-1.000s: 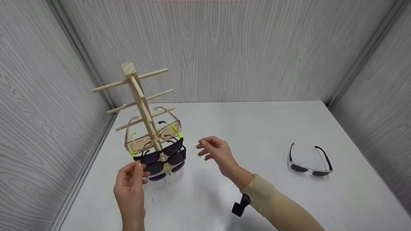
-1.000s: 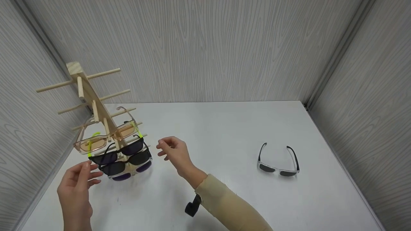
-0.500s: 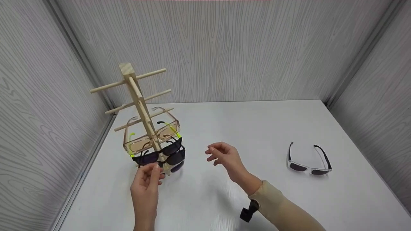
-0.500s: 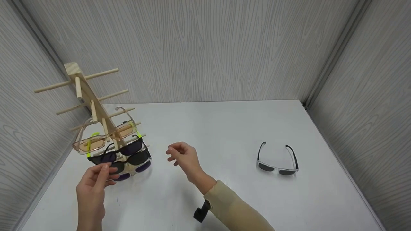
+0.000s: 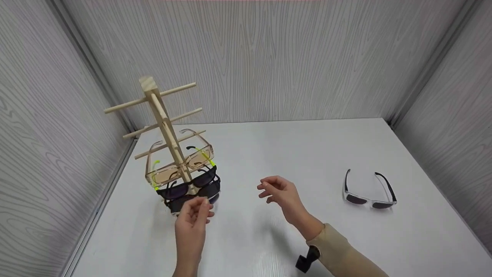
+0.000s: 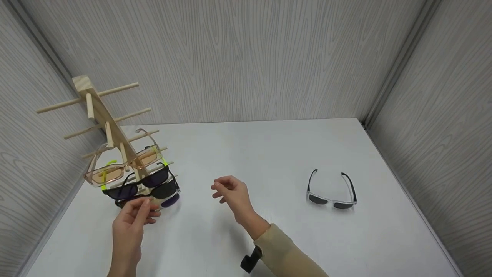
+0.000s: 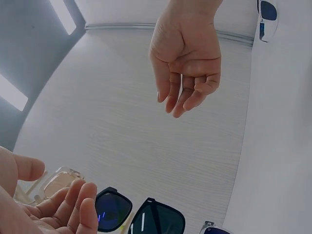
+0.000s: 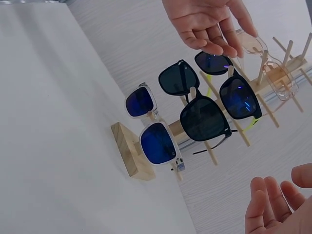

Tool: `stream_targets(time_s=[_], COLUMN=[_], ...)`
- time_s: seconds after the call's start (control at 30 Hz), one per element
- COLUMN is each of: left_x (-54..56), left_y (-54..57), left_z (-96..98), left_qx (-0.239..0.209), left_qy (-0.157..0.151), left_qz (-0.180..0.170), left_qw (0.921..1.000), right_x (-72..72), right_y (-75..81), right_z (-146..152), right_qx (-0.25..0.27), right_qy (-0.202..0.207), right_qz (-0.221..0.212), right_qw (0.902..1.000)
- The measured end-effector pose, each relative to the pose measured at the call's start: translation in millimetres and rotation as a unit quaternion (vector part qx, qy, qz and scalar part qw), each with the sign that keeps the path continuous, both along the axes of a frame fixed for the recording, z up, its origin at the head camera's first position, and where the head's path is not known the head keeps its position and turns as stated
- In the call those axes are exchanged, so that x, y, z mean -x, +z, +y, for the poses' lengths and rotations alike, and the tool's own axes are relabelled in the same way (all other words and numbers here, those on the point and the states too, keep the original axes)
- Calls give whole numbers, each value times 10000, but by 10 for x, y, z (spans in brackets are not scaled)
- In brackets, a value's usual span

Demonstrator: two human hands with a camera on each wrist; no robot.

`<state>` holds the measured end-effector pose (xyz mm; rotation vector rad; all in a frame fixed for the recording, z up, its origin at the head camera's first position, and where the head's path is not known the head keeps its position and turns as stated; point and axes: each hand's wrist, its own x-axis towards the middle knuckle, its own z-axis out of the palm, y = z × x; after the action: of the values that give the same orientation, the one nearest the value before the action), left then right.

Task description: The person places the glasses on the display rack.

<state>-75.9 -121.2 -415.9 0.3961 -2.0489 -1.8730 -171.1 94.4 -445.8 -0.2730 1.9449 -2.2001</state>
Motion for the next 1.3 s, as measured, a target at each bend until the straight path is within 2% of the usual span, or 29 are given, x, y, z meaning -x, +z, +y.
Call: stream_targets(time_s=[0.13, 0.53, 0.77, 0.97, 1.1, 1.3], left_x=[28, 111, 184, 208, 216, 148], left_y=[-40, -216, -329, -386, -380, -191], left_z=[63, 244, 376, 527, 631, 781], left_qx=[9, -17, 46, 90, 81, 200], left_qy=[-159, -601, -790, -1081, -1342, -1612], left_qz=[38, -17, 26, -49, -28, -50], left_qw=[9999, 9982, 9969, 9941, 9909, 9867], right_x=[44, 3, 6, 3, 0, -5], right_y=[-140, -265, -321, -324, -321, -319], right_z=[79, 263, 395, 557, 672, 824], right_qx=[61, 153, 211, 229, 241, 245], right_qy=[-159, -616, -870, -1084, -1228, -1356], right_qz=[-97, -454, -511, -487, -571, -528], right_qw=[9998, 9969, 9947, 9927, 9905, 9891])
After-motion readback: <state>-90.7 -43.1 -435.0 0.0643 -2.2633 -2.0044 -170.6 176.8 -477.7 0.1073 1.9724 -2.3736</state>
